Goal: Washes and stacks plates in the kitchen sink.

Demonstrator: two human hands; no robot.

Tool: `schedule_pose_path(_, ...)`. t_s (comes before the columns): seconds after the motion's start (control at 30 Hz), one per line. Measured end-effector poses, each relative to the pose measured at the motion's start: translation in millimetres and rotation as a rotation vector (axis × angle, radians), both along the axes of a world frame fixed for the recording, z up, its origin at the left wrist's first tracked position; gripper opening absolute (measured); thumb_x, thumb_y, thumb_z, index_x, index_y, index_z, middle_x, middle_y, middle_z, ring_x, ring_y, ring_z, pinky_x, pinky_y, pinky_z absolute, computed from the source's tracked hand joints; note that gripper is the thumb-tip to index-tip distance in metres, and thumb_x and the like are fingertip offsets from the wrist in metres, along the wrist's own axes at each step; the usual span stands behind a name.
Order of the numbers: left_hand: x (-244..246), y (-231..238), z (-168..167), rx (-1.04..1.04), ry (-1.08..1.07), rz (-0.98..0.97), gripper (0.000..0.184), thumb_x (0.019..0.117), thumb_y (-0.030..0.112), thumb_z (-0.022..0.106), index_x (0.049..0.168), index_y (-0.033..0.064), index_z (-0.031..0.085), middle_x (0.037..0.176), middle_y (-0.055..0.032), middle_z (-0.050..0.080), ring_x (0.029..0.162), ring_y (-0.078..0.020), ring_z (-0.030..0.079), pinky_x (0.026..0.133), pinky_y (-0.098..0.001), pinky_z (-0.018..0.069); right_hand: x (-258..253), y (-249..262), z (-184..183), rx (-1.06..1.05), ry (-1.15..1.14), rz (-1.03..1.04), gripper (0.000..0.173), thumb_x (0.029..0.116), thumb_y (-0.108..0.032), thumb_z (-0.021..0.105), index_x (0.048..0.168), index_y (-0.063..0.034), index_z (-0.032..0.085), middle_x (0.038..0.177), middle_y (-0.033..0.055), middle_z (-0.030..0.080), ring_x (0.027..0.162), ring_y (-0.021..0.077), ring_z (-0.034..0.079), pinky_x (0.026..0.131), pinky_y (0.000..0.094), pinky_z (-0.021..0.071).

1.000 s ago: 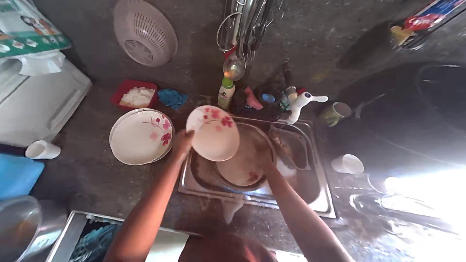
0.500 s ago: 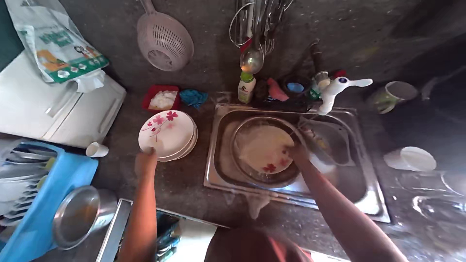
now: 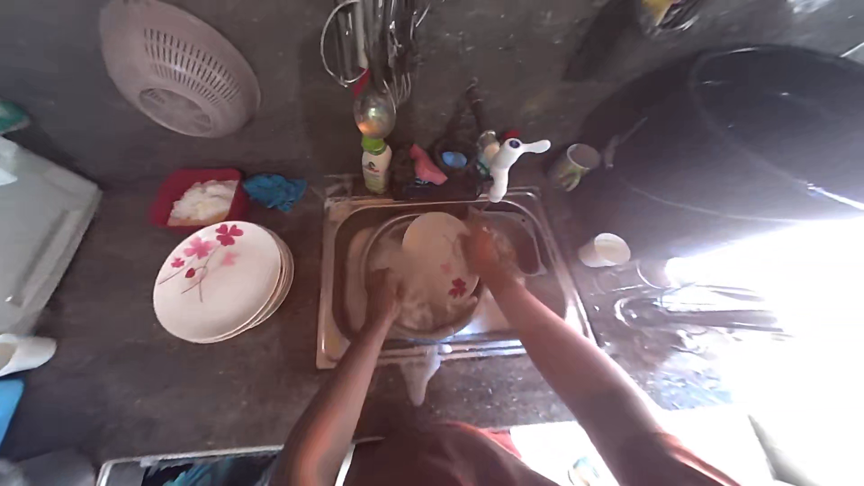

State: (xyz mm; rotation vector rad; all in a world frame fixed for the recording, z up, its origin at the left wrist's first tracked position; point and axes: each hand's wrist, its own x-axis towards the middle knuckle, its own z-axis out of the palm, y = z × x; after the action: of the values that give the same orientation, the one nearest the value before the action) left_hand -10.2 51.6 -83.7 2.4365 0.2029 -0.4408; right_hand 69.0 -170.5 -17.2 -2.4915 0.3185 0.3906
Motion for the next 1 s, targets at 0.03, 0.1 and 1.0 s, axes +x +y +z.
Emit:
schedule_pose_path(0.03, 11, -11, -19, 0.035, 0.052, -0.013, 0.066, 0.1038, 0.046, 0.053, 0.156, 0.0073, 0.04, 0.16, -0.0203, 0.04, 0.15, -0.0369, 0.034, 0.122, -0.059, 0.0253, 7, 0, -12, 0.002, 0.058, -0.022, 0.045, 0.107, -0.022, 0.051, 0.148, -0.0033, 0.048, 0.14, 0.0279, 0.056, 0.127, 0.043, 0.058, 0.106, 0.0584, 0.0463)
schedule_pose_path(0.1, 20, -24, -41, 0.093, 0.137, -0.033, 0.075, 0.1039, 0.054, 0.046, 0.16, 0.0066, 0.032, 0.163, -0.0214, 0.034, 0.152, -0.0414, 0.03, 0.12, -0.0647, 0.0261, 14, -3, -46, 0.004, 0.147, -0.032, 0.05, 0.1039, -0.022, 0.056, 0.148, -0.0011, 0.047, 0.141, 0.027, 0.056, 0.128, 0.0399, 0.058, 0.107, 0.0551, 0.0466)
schedule_pose_path(1.0, 66, -19, -36, 0.146, 0.316, 0.025, 0.056, 0.104, 0.014, 0.052, 0.153, -0.0076, 0.036, 0.156, -0.0289, 0.041, 0.146, -0.0405, 0.04, 0.121, -0.0531, 0.0319, -25, 7, -131, 0.559, 0.172, -0.582, 0.06, 0.0932, -0.016, 0.074, 0.144, 0.0031, 0.048, 0.135, 0.0271, 0.058, 0.121, 0.0355, 0.06, 0.101, 0.0507, 0.0513)
